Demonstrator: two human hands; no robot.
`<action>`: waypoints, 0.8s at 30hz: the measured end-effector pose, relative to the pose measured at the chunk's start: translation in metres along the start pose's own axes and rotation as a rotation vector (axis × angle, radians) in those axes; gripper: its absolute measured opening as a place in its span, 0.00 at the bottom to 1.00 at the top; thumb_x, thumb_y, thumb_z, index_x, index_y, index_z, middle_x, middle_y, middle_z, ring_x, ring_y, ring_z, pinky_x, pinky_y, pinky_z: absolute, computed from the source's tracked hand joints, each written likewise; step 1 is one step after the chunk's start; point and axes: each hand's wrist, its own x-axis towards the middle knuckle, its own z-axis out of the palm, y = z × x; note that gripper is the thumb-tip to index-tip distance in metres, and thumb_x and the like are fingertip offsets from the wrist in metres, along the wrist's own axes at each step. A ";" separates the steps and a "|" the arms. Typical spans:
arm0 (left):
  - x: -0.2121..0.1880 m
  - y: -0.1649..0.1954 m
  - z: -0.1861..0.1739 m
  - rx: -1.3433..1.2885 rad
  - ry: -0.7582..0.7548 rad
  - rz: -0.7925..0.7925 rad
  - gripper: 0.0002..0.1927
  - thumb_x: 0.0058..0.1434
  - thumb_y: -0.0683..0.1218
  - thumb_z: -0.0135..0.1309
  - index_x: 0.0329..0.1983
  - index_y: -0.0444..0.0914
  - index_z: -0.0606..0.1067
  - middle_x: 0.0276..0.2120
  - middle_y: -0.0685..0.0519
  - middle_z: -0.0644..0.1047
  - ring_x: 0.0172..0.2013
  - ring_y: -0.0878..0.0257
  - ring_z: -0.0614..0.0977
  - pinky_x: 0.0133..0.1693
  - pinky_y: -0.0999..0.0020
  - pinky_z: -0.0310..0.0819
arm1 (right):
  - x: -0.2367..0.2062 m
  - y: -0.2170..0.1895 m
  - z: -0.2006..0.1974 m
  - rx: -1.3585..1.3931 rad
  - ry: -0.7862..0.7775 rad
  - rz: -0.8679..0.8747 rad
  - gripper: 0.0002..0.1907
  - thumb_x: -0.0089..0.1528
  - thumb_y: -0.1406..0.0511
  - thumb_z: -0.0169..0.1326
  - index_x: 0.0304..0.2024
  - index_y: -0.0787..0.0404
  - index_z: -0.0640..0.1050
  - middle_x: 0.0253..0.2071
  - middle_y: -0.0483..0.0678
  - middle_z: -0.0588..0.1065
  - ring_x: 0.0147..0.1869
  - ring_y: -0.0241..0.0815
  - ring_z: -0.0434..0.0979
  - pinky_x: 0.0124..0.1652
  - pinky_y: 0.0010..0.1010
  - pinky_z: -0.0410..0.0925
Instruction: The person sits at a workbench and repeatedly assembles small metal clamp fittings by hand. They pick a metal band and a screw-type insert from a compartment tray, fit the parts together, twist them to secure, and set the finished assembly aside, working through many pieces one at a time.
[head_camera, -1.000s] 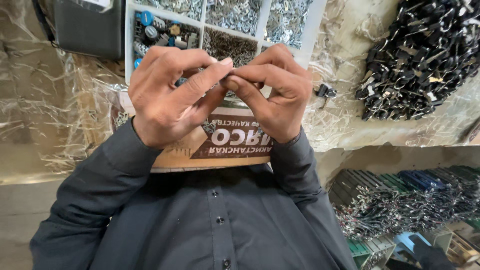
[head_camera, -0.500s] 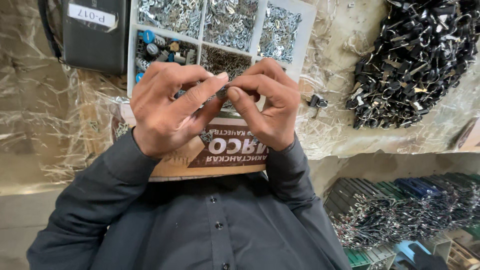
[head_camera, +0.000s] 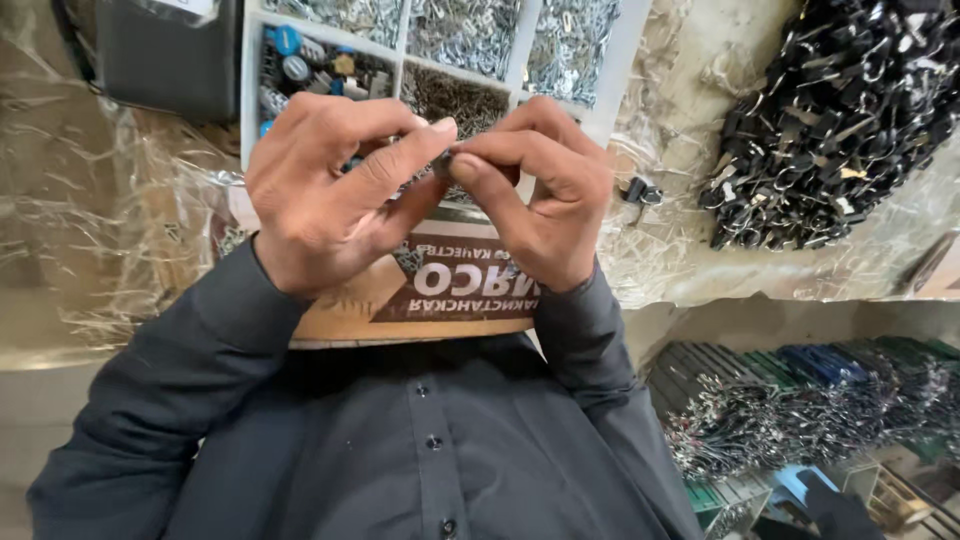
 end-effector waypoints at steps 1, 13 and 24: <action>0.000 0.000 0.000 -0.006 0.006 -0.011 0.23 0.63 0.35 0.72 0.60 0.39 0.79 0.49 0.54 0.77 0.42 0.58 0.78 0.44 0.65 0.73 | 0.000 -0.002 -0.001 0.021 -0.006 0.013 0.04 0.68 0.72 0.64 0.46 0.65 0.83 0.39 0.47 0.76 0.38 0.33 0.75 0.38 0.23 0.68; -0.005 0.000 -0.002 0.017 -0.019 0.008 0.25 0.62 0.35 0.72 0.62 0.38 0.79 0.51 0.54 0.77 0.42 0.58 0.77 0.44 0.64 0.72 | -0.005 0.002 0.000 0.068 0.006 0.044 0.05 0.65 0.74 0.64 0.43 0.66 0.82 0.37 0.48 0.76 0.37 0.33 0.74 0.37 0.23 0.66; -0.004 0.000 -0.003 0.004 0.002 0.007 0.23 0.64 0.42 0.74 0.60 0.38 0.79 0.48 0.55 0.77 0.44 0.56 0.77 0.45 0.64 0.73 | -0.006 0.001 -0.001 0.130 0.017 0.061 0.03 0.67 0.71 0.61 0.42 0.67 0.82 0.37 0.48 0.75 0.36 0.33 0.71 0.38 0.22 0.64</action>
